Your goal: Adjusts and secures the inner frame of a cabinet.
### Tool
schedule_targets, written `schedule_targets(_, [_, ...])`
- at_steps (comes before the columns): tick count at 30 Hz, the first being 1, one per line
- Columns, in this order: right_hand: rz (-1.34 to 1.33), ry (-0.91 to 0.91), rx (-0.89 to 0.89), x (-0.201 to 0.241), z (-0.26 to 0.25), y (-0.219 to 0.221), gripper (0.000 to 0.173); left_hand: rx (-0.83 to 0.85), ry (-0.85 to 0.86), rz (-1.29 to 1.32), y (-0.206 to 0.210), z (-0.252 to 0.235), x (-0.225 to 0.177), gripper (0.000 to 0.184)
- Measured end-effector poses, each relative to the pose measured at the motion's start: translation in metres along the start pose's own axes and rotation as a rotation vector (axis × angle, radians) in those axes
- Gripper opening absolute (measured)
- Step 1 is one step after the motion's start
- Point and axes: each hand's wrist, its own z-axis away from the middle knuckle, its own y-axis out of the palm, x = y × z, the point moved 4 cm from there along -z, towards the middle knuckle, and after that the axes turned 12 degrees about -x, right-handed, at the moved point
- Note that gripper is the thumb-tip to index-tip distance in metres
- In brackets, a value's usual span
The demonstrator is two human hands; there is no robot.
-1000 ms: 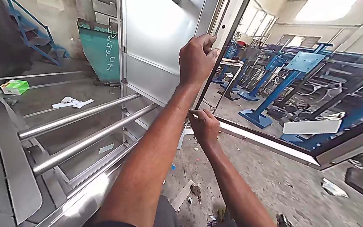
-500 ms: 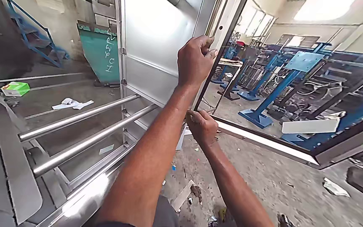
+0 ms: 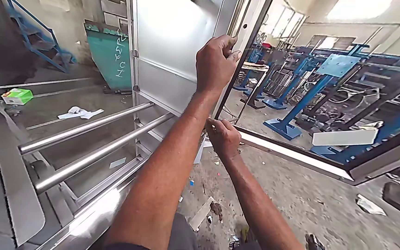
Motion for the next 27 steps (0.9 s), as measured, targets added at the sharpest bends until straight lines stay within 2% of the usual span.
schedule_targets(18, [0.017, 0.058, 0.051, 0.0016, -0.0024, 0.0021, 0.018, -0.003, -0.002, 0.004, 0.0003, -0.0004, 0.0002, 0.027])
schedule_targets(27, [0.026, 0.001, -0.019, 0.0018, 0.0011, 0.004, 0.015, -0.005, -0.002, 0.004, 0.0, 0.0, 0.001, 0.028])
